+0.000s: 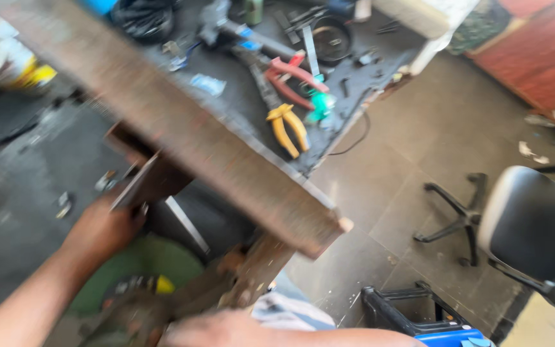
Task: The person reassembles an electric motor on a workbench. They fit carbon brush holders and a bearing ring onto the armature, align the armature inside the green stator housing, press the rear end bell into place, route the power wires out of the housing, and drive the mounting screws with a red-handled screwdriver.
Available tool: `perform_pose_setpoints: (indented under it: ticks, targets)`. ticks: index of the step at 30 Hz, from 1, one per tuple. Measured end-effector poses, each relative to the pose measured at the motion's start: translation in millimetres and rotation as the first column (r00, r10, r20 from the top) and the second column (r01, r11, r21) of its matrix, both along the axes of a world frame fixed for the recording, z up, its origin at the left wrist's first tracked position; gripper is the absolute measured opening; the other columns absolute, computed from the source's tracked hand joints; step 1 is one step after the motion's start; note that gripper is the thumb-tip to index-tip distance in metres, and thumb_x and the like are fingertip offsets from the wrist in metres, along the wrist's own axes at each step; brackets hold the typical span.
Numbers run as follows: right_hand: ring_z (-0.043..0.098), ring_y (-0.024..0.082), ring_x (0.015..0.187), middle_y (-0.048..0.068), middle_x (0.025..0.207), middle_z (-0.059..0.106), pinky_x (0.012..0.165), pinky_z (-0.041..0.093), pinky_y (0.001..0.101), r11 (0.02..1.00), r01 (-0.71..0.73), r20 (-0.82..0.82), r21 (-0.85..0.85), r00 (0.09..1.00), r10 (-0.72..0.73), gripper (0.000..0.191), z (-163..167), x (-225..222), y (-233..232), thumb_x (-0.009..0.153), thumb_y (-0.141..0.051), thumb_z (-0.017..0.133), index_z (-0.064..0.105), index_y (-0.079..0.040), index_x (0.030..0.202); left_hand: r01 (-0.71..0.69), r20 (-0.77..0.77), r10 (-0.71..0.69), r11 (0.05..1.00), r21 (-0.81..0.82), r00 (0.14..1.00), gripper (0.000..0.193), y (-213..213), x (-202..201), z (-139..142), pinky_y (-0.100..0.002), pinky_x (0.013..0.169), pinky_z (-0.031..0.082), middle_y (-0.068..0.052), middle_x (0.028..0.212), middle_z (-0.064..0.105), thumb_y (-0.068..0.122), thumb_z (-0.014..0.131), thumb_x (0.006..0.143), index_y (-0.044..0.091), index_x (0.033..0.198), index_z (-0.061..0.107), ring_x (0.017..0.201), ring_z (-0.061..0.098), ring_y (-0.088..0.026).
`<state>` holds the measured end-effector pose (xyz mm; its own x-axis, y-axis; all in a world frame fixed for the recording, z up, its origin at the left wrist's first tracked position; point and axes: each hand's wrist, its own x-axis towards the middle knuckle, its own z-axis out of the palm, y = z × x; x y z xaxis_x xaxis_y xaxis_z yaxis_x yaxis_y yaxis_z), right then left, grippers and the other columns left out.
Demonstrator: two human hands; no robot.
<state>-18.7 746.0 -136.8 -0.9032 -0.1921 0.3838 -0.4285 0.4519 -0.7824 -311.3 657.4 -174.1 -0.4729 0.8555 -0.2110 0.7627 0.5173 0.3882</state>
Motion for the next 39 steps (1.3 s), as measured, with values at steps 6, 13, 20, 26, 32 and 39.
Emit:
perform_pose_setpoints:
  ticks: [6, 13, 20, 26, 32, 39]
  targets:
    - [0.071, 0.028, 0.103, 0.011, 0.112, 0.070, 0.087, 0.060, 0.0405, 0.995, 0.095, 0.001, -0.017, 0.996, -0.095, 0.028, 48.9, -0.3, -10.4, 0.101, -0.023, 0.072, 0.066, -0.007, 0.124, -0.026, 0.033, 0.022, 0.993, 0.113, 0.999, 0.025, -24.5, -13.4, 8.4, -0.050, 0.089, 0.053, -0.029, 0.111, 0.064, 0.005, 0.062, 0.086, 0.002, 0.111, 0.067, 0.100, 0.066, -0.046]
    - [0.072, 0.027, 0.092, 0.009, 0.108, 0.071, 0.075, 0.059, 0.0373, 0.932, 0.336, -0.036, 0.136, 0.942, -0.334, 0.035, 80.5, -17.8, -46.5, 0.088, -0.028, 0.083, 0.071, -0.007, 0.113, -0.022, 0.159, 0.007, 0.995, 0.095, 0.987, 0.016, -40.4, -7.4, 31.3, -0.048, 0.083, 0.055, -0.018, 0.101, 0.070, 0.016, 0.066, 0.093, 0.003, 0.104, 0.065, 0.096, 0.070, -0.039]
    - [0.070, 0.026, 0.087, 0.007, 0.103, 0.070, 0.072, 0.057, 0.0375, 0.909, 0.375, -0.002, 0.185, 0.925, -0.381, 0.033, 91.2, -15.7, -70.1, 0.087, -0.028, 0.082, 0.072, -0.007, 0.111, 0.636, -0.081, -0.644, 0.765, -0.105, 0.761, 0.018, -42.4, -12.3, 54.8, -0.044, 0.075, 0.057, -0.006, 0.102, 0.067, 0.023, 0.062, 0.086, 0.020, 0.099, 0.073, 0.090, 0.071, -0.029]
    - [0.069, 0.026, 0.086, 0.006, 0.100, 0.068, 0.071, 0.056, 0.0373, 0.879, 0.451, -0.029, 0.153, 0.891, -0.452, 0.027, 90.1, -0.2, -78.2, 0.090, -0.026, 0.081, 0.072, -0.010, 0.110, 0.798, -0.114, -0.803, 0.595, -0.091, 0.585, 0.026, -40.5, -19.0, 44.6, -0.043, 0.075, 0.058, -0.003, 0.107, 0.067, 0.020, 0.060, 0.081, 0.024, 0.102, 0.075, 0.091, 0.071, -0.027]
    - [0.069, 0.024, 0.084, 0.004, 0.097, 0.068, 0.070, 0.055, 0.0349, 0.873, 0.485, -0.015, 0.052, 0.875, -0.484, 0.021, 76.8, 12.7, -79.1, 0.095, -0.022, 0.077, 0.071, -0.012, 0.112, 0.607, -0.151, -0.622, 0.783, -0.138, 0.768, 0.024, -49.2, -5.4, 63.4, -0.044, 0.070, 0.058, -0.003, 0.101, 0.068, 0.031, 0.065, 0.086, 0.020, 0.106, 0.074, 0.081, 0.072, -0.030]
    - [0.073, 0.021, 0.091, 0.005, 0.100, 0.070, 0.079, 0.060, 0.0297, 0.867, 0.431, 0.078, -0.251, 0.901, -0.426, 0.016, 73.8, 33.0, -52.5, 0.099, -0.014, 0.075, 0.070, -0.011, 0.114, -0.065, 0.134, 0.044, 0.986, 0.153, 0.990, 0.022, -117.6, 16.2, 81.3, -0.035, 0.058, 0.047, -0.009, 0.073, 0.061, 0.020, 0.081, 0.090, 0.006, 0.106, 0.076, 0.053, 0.058, -0.022]
